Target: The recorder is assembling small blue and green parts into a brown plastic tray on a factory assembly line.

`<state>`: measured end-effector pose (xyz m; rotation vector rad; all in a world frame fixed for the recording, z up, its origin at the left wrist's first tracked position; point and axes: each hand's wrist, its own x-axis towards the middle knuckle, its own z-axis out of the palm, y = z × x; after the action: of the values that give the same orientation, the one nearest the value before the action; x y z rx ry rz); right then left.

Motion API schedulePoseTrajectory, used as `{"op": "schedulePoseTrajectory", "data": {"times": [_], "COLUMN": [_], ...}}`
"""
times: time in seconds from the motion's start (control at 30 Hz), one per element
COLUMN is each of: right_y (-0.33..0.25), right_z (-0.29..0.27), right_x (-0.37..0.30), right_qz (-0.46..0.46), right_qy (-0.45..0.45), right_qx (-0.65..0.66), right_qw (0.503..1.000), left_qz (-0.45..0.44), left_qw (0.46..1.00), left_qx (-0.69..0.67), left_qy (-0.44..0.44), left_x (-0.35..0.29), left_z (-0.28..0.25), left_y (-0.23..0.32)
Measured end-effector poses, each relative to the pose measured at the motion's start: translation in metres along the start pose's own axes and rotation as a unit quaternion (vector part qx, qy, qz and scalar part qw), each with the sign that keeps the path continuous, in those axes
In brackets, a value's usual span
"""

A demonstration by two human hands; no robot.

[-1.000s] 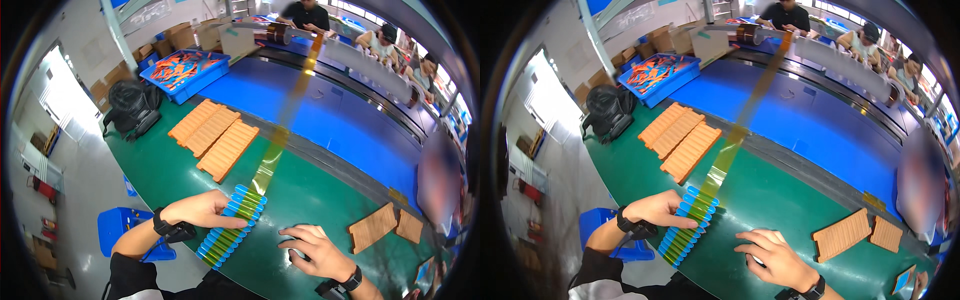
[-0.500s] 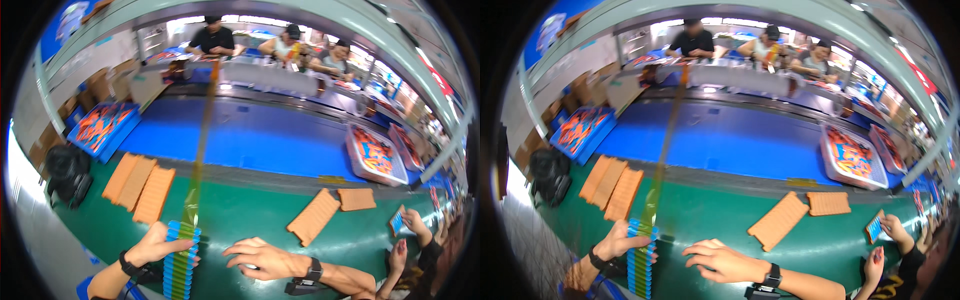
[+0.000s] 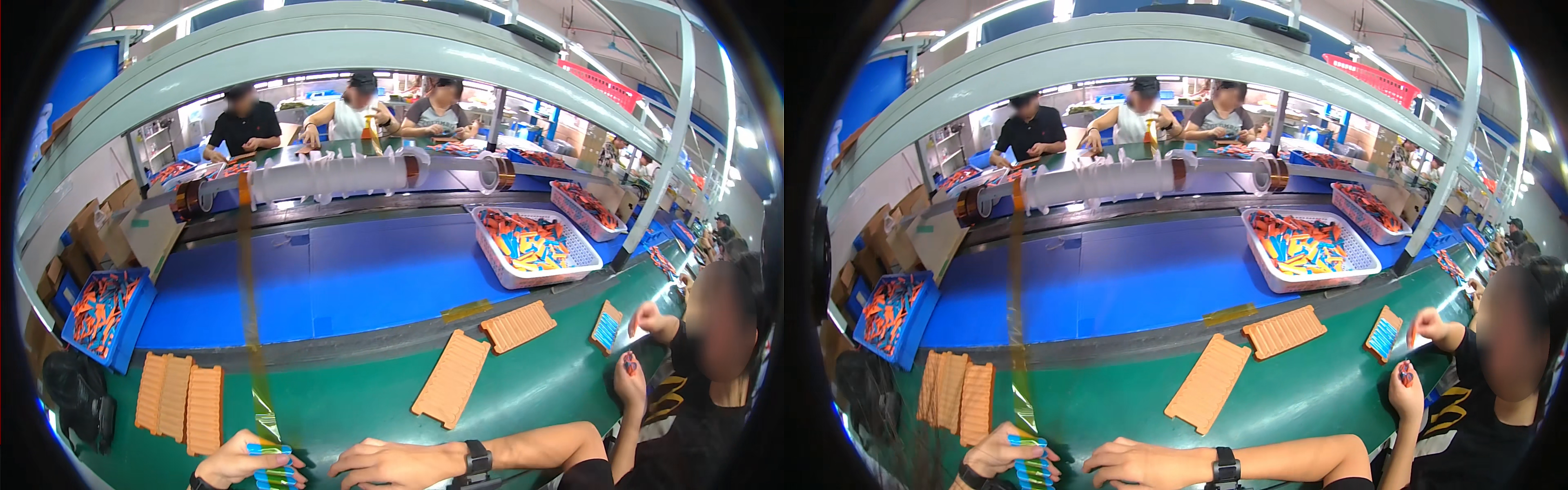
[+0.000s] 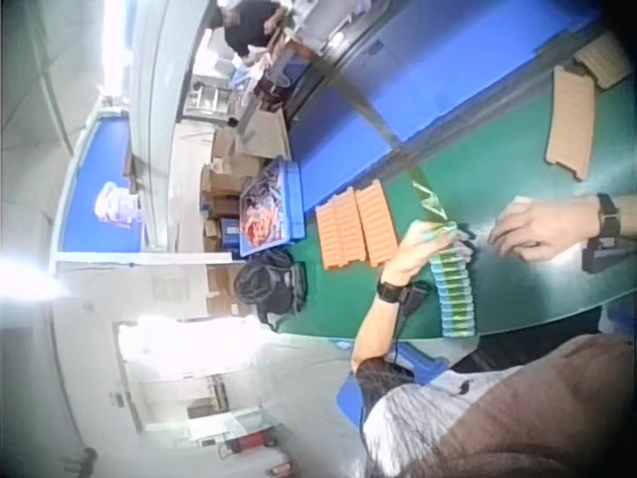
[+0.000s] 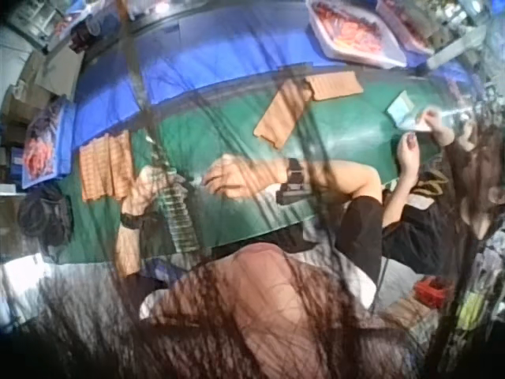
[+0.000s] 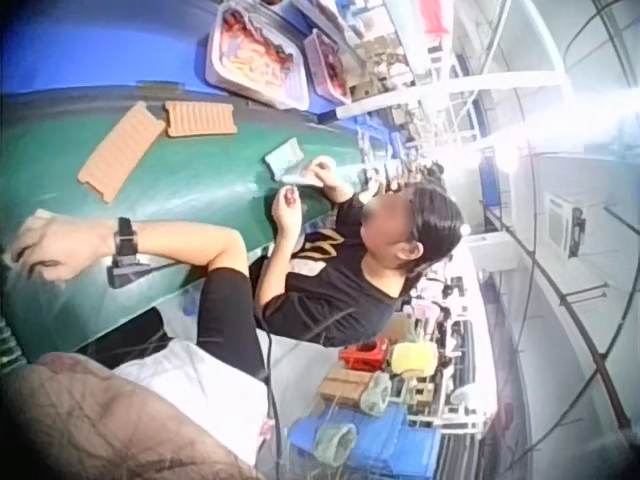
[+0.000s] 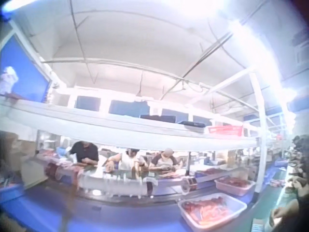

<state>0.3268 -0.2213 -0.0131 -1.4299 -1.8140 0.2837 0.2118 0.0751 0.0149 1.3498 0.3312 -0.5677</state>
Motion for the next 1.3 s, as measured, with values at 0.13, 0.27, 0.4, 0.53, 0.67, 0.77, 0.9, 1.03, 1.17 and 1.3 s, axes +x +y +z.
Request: {"op": "schedulePoseTrajectory", "data": {"times": [0.13,0.27,0.4,0.53,0.67,0.77,0.9,1.03,1.17,1.3], "right_y": [0.003,0.005,0.009,0.007,0.019,0.022,0.019,0.031,0.012,0.008], "right_z": [0.003,0.004,0.007,0.010,0.035,0.043,0.045,0.038,0.013,0.010], "right_x": [-0.005,-0.007,-0.012,-0.006,-0.017,-0.016,-0.014,-0.018,-0.014,-0.011], "right_qz": [-0.023,-0.017,-0.025,0.012,0.169,0.132,0.103,-0.080,0.023,0.015], "right_qy": [0.019,0.000,-0.004,-0.012,0.016,0.041,0.094,0.103,-0.032,-0.028], "right_qx": [0.001,-0.001,0.002,0.024,0.347,0.297,0.281,-0.016,0.044,0.018], "right_qw": [1.000,1.000,1.000,1.000,0.922,0.945,0.950,0.991,0.998,0.999], "left_qz": [0.050,0.081,0.053,0.027,0.070,0.058,0.044,0.114,0.079,0.088], "left_qw": [0.993,0.992,0.998,0.999,0.996,0.998,0.999,0.992,0.994,0.993], "left_qx": [-0.049,-0.031,-0.001,-0.032,0.042,0.024,0.000,0.051,0.066,0.039], "left_qy": [-0.097,-0.089,-0.028,0.005,-0.018,0.004,0.001,-0.032,-0.038,-0.066], "left_x": [-0.007,-0.004,-0.008,-0.006,-0.006,-0.012,-0.010,-0.011,-0.007,-0.007], "left_z": [-0.002,0.006,0.010,0.010,0.009,0.019,0.016,0.021,0.012,0.009], "left_y": [0.004,0.007,0.010,0.001,0.001,0.006,0.001,0.010,0.007,0.007]}}
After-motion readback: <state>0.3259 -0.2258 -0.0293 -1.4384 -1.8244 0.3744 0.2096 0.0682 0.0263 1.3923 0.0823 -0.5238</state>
